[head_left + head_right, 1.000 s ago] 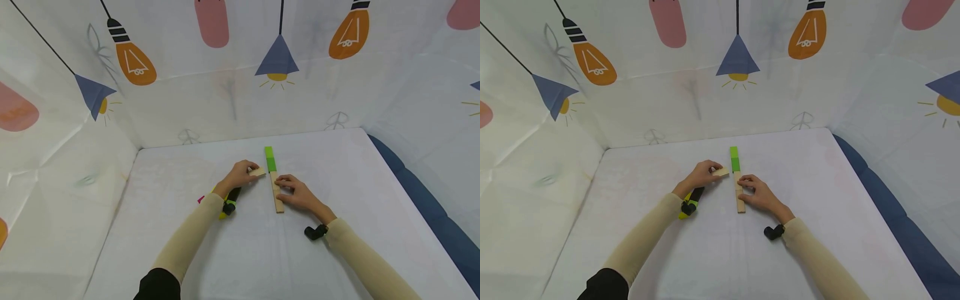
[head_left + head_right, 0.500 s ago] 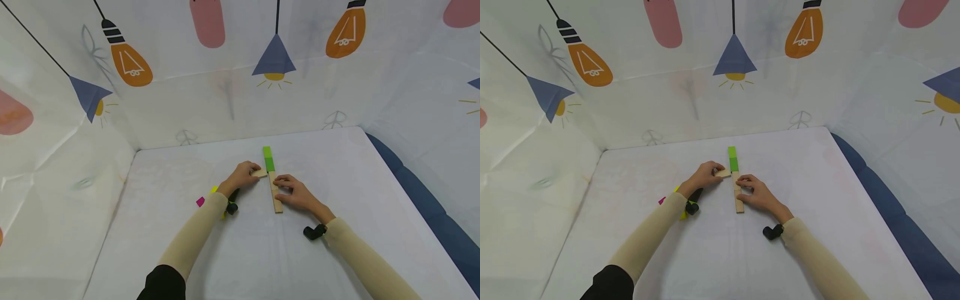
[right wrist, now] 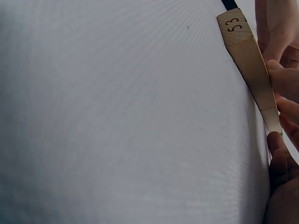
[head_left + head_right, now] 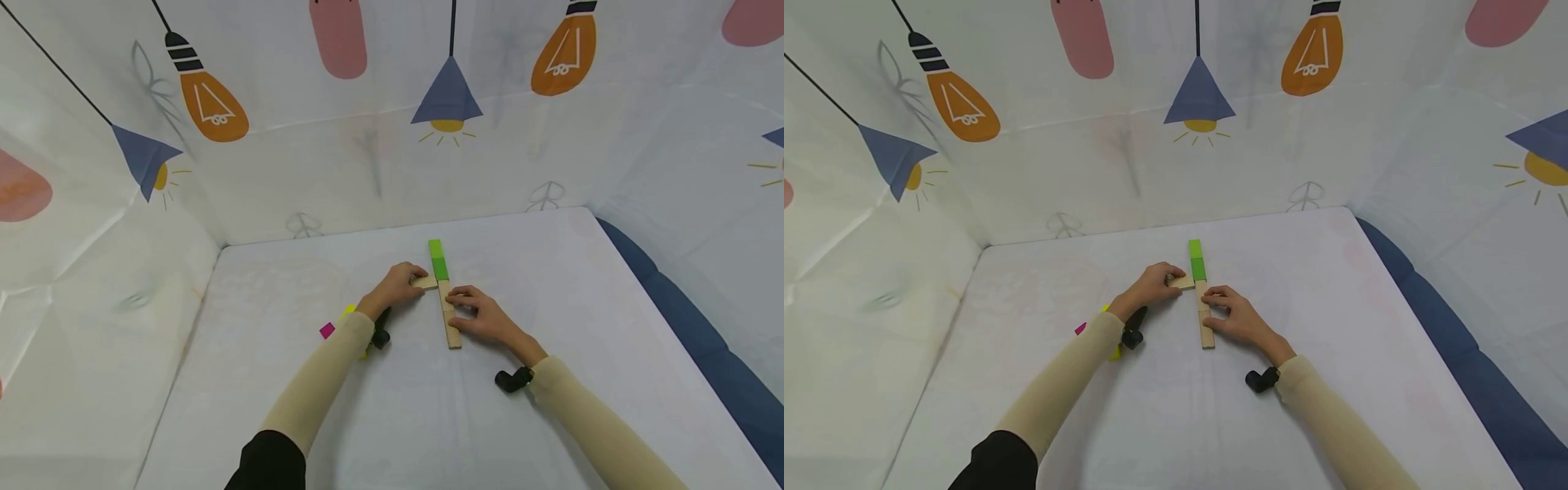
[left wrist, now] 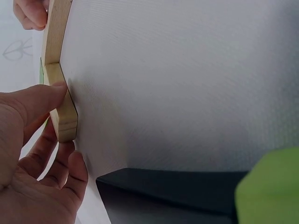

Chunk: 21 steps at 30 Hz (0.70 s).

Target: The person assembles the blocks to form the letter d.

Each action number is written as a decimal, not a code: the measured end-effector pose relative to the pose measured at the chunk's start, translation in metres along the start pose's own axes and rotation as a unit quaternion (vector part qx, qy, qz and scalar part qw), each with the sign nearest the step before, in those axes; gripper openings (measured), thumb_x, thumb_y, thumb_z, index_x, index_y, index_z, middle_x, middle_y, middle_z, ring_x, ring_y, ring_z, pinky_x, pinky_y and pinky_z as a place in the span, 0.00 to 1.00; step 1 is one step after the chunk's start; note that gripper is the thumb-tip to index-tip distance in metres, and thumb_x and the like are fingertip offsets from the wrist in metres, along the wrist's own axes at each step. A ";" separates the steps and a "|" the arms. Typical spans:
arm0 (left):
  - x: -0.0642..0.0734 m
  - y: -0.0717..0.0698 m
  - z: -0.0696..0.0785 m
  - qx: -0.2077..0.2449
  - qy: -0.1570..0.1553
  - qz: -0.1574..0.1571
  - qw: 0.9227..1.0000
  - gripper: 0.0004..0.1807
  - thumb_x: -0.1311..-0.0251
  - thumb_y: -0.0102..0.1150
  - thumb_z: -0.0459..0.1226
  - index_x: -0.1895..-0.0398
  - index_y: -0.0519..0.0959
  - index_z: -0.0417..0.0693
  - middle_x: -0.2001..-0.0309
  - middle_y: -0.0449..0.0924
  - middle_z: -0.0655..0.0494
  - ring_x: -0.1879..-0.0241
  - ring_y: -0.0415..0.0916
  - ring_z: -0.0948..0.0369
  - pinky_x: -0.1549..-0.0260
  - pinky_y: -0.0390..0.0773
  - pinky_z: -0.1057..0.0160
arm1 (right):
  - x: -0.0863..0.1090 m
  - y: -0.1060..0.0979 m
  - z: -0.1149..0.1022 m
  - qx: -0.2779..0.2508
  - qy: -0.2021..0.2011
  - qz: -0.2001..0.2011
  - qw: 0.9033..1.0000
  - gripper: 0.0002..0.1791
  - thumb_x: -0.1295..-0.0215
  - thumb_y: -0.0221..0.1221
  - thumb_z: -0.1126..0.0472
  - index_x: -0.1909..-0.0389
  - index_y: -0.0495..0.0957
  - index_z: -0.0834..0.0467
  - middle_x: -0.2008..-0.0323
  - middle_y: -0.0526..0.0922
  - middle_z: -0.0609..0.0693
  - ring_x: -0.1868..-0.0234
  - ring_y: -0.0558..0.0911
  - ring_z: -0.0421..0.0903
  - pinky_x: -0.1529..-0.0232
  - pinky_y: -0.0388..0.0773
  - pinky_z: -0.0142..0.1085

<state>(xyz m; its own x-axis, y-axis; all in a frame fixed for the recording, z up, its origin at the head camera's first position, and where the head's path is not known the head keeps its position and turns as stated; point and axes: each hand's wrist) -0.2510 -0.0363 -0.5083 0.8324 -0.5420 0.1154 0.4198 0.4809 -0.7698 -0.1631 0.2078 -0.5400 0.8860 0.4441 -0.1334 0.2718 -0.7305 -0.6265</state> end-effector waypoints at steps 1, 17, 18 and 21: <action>0.000 0.000 0.000 -0.002 0.001 0.000 1.000 0.21 0.36 0.68 0.33 0.40 0.82 0.38 0.41 0.82 0.43 0.42 0.78 0.50 0.41 0.78 0.53 | 0.000 0.000 0.000 -0.001 0.000 0.000 1.000 0.28 0.36 0.71 0.57 0.37 0.80 0.62 0.36 0.76 0.59 0.30 0.72 0.62 0.32 0.70 0.60; 0.012 -0.007 -0.007 -0.037 -0.019 -0.009 0.999 0.31 0.36 0.70 0.42 0.30 0.74 0.46 0.36 0.77 0.46 0.36 0.74 0.52 0.35 0.74 0.54 | 0.000 0.002 0.002 0.003 -0.004 0.006 1.000 0.27 0.36 0.71 0.57 0.37 0.80 0.62 0.36 0.76 0.59 0.31 0.73 0.62 0.33 0.71 0.61; 0.015 -0.009 -0.008 -0.033 -0.024 -0.013 0.999 0.32 0.36 0.70 0.42 0.29 0.73 0.47 0.36 0.76 0.46 0.37 0.74 0.52 0.36 0.75 0.54 | 0.000 0.002 0.002 0.004 -0.005 0.008 1.000 0.27 0.36 0.71 0.57 0.38 0.81 0.62 0.36 0.77 0.59 0.31 0.73 0.62 0.33 0.71 0.61; 0.026 -0.015 -0.010 -0.025 -0.040 -0.033 0.998 0.34 0.37 0.70 0.43 0.27 0.71 0.50 0.35 0.74 0.46 0.39 0.74 0.51 0.38 0.76 0.53 | 0.001 0.002 0.003 0.005 -0.003 0.007 1.000 0.27 0.36 0.71 0.57 0.37 0.80 0.62 0.35 0.76 0.59 0.31 0.72 0.62 0.33 0.70 0.61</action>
<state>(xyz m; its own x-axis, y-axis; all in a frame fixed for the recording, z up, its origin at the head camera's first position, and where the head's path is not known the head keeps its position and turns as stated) -0.2390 -0.0644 -0.5000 0.8306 -0.5133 0.2159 0.4582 0.4096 -0.7888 -0.1628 0.2078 -0.5438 0.8875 0.4370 -0.1460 0.2560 -0.7311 -0.6324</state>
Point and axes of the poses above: each hand's wrist, its own x-axis away from the middle knuckle, its own y-axis out of the palm, z = x × y
